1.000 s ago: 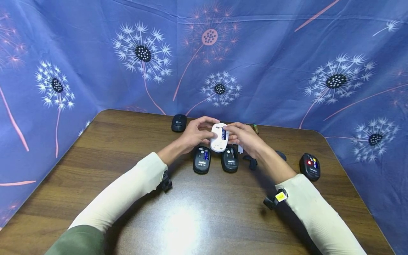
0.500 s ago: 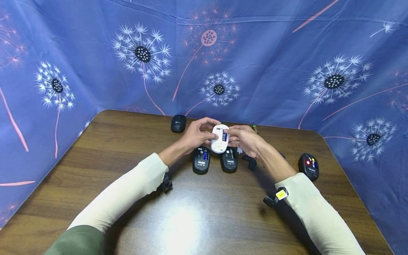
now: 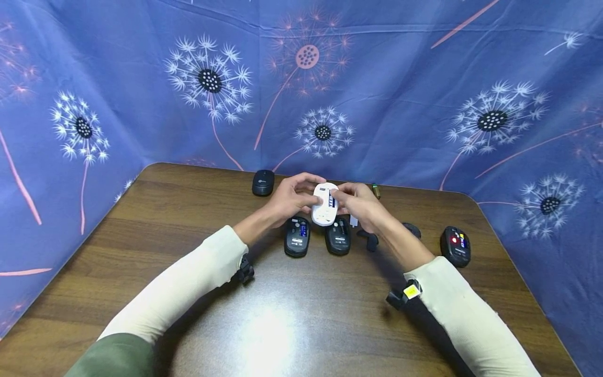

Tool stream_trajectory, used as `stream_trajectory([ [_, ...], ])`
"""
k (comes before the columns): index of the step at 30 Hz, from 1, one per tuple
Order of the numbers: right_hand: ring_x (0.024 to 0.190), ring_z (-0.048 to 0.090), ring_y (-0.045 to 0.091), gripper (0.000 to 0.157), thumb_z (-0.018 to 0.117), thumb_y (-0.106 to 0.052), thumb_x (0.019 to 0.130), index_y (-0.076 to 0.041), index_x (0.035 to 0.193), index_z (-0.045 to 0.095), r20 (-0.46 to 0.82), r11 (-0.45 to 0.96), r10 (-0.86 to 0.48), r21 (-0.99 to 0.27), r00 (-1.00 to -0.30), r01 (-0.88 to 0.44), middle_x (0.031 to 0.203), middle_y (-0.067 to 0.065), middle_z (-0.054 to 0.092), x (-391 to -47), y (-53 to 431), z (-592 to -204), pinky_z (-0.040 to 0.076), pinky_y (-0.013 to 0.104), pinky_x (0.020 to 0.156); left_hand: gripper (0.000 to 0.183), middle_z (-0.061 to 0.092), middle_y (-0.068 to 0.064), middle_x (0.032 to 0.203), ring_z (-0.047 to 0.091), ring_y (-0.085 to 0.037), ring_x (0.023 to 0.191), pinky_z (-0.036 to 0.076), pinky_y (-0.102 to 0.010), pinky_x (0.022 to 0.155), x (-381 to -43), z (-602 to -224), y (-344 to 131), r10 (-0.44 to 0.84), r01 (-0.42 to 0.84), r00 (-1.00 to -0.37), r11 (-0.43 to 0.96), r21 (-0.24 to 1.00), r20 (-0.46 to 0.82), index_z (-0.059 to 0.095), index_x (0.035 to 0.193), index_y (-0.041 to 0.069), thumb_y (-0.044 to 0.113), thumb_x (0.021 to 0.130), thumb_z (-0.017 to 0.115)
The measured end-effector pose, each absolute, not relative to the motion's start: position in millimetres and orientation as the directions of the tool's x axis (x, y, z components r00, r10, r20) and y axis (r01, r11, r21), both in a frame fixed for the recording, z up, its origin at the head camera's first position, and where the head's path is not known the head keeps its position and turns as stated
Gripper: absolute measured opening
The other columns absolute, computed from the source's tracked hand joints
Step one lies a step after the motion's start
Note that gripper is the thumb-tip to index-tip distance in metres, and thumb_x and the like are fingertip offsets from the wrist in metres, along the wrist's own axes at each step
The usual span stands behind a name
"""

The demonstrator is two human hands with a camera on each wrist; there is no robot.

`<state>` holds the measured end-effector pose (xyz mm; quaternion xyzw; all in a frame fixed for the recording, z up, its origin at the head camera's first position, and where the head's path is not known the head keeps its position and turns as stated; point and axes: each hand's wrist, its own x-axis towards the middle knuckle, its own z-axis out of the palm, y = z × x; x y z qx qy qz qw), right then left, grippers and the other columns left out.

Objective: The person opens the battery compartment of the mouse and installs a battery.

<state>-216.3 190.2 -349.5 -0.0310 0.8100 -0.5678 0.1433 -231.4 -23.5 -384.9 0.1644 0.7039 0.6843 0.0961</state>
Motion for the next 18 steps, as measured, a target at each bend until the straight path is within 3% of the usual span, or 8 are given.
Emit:
stream_trajectory([
  [3,0.098,0.066,0.017,0.04,0.054,-0.02,0.118,0.01,0.142,0.064,-0.097,0.492,-0.181,-0.87,-0.979,-0.005,0.121,0.017,0.069,-212,185,-351,0.061,0.025,0.086,0.05,0.078,-0.021,0.129,0.072,-0.013,0.096,0.066,-0.026,0.068,-231,-384,-24,0.354,0.087,-0.932,-0.003,0.996,0.082,0.07,0.144,0.005,-0.008,0.097,0.08],
  [8,0.115,0.065,0.032,0.043,0.05,-0.029,0.12,0.004,0.139,0.068,0.045,0.678,-0.156,-0.722,-0.987,-0.14,0.13,0.022,0.07,-209,179,-358,0.057,0.044,0.099,0.049,0.078,-0.019,0.124,0.072,-0.014,0.095,0.068,-0.027,0.067,-232,-383,-25,0.343,0.063,-0.937,-0.029,0.998,0.07,0.07,0.145,0.004,-0.009,0.098,0.079],
  [12,0.121,0.066,0.036,0.047,0.048,-0.033,0.121,0.004,0.142,0.067,0.066,0.69,-0.156,-0.707,-0.985,-0.157,0.135,0.024,0.069,-209,176,-363,0.057,0.051,0.105,0.048,0.077,-0.017,0.123,0.074,-0.016,0.095,0.07,-0.03,0.07,-232,-383,-29,0.35,0.036,-0.936,-0.032,0.999,0.045,0.069,0.145,0.004,-0.008,0.099,0.077],
  [18,0.117,0.071,0.033,0.046,0.056,-0.032,0.119,0.001,0.149,0.066,0.031,0.621,-0.148,-0.775,-0.988,-0.117,0.133,0.022,0.073,-209,171,-363,0.064,0.043,0.097,0.055,0.076,-0.025,0.133,0.077,-0.019,0.095,0.073,-0.033,0.073,-230,-383,-40,0.333,0.018,-0.943,-0.007,1.0,0.019,0.064,0.152,0.005,-0.008,0.1,0.077],
])
